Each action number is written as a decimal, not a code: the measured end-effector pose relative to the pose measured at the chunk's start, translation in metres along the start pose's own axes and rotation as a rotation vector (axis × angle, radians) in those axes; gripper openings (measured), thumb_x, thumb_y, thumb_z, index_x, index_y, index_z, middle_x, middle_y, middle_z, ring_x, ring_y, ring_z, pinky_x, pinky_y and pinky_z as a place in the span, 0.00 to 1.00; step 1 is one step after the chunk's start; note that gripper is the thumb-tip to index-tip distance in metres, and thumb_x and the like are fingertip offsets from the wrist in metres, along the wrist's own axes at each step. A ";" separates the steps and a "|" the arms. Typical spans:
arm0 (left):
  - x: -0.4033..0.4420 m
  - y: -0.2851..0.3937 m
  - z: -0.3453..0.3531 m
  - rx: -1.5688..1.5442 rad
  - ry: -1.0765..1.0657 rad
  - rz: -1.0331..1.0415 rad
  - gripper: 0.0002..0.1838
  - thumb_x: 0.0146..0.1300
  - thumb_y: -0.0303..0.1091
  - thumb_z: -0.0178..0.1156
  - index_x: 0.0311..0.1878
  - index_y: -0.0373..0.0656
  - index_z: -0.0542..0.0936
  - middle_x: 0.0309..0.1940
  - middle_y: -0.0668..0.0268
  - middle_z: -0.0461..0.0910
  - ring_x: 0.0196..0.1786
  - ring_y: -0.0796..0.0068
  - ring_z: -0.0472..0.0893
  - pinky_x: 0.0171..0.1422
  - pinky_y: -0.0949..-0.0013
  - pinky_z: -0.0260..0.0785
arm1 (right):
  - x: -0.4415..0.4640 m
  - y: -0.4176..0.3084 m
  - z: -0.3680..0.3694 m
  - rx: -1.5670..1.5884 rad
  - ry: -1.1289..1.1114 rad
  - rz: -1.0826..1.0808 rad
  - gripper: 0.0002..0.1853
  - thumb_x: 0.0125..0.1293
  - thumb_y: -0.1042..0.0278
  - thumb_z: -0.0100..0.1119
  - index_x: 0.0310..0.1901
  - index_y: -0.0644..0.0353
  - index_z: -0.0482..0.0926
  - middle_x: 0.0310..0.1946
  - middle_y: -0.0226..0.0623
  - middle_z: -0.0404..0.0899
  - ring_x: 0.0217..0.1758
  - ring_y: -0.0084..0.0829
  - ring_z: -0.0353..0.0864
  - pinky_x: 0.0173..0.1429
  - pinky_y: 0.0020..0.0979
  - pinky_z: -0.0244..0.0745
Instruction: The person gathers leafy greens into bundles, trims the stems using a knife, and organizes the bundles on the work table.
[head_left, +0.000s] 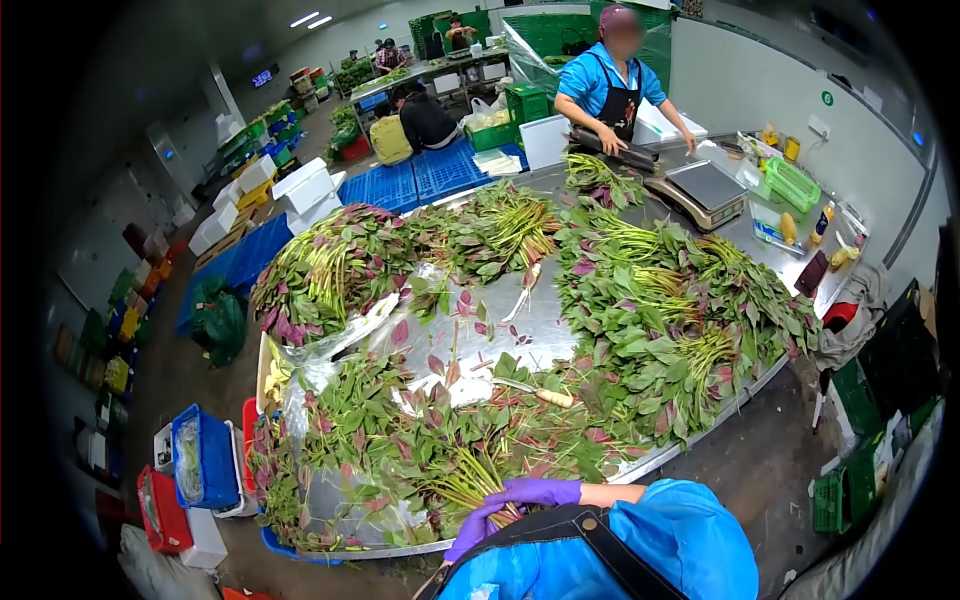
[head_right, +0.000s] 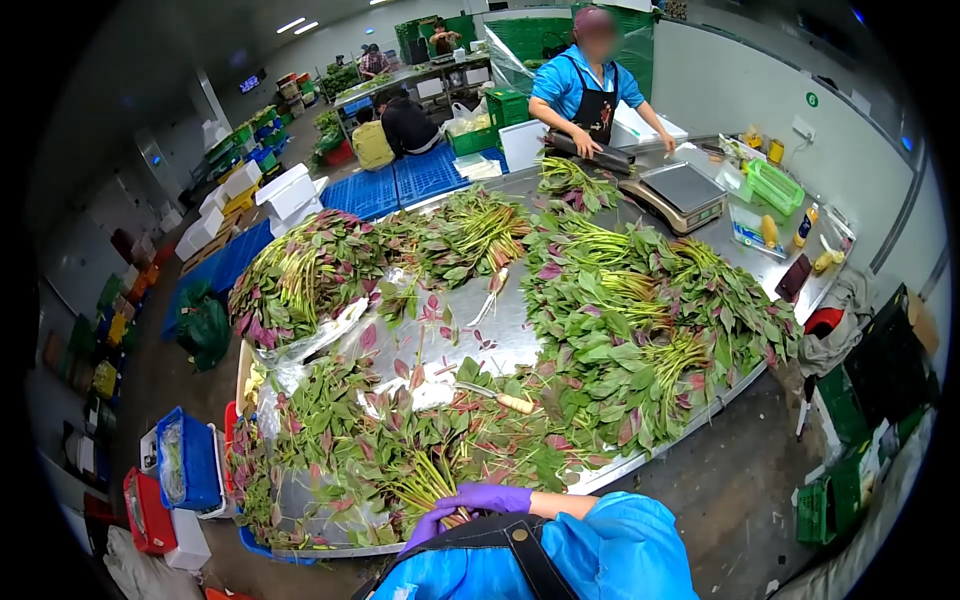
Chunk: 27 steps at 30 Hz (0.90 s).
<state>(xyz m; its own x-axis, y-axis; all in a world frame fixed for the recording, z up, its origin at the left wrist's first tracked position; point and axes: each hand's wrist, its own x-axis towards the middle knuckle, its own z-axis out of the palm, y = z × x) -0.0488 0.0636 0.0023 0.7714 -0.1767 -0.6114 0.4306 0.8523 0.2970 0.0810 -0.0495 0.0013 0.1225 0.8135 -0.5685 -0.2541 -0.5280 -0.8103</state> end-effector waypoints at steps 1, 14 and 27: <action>0.002 -0.001 -0.004 -0.026 -0.011 -0.012 0.21 0.60 0.28 0.48 0.57 0.32 0.63 0.48 0.49 0.74 0.50 0.55 0.77 0.57 0.57 0.70 | -0.003 -0.003 -0.002 -0.011 -0.012 -0.037 0.33 0.55 0.32 0.51 0.09 0.54 0.63 0.07 0.28 0.62 0.11 0.20 0.62 0.19 0.24 0.57; -0.009 0.006 0.026 0.017 0.006 -0.060 0.19 0.58 0.27 0.51 0.53 0.35 0.68 0.42 0.53 0.78 0.44 0.62 0.79 0.51 0.62 0.73 | 0.004 -0.003 -0.006 0.003 -0.058 0.002 0.33 0.57 0.34 0.51 0.07 0.53 0.61 0.04 0.27 0.58 0.09 0.21 0.57 0.17 0.25 0.52; -0.008 0.016 0.033 0.219 0.097 -0.106 0.19 0.57 0.28 0.52 0.53 0.35 0.69 0.42 0.54 0.78 0.44 0.64 0.79 0.50 0.64 0.73 | -0.012 -0.032 -0.007 -0.051 -0.158 0.088 0.33 0.53 0.32 0.55 0.09 0.56 0.65 0.04 0.30 0.62 0.05 0.20 0.58 0.13 0.24 0.51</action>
<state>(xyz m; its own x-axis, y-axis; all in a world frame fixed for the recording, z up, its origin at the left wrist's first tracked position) -0.0329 0.0625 0.0362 0.6727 -0.2018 -0.7119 0.6058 0.7026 0.3733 0.0946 -0.0442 0.0334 -0.0516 0.7900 -0.6109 -0.2081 -0.6068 -0.7671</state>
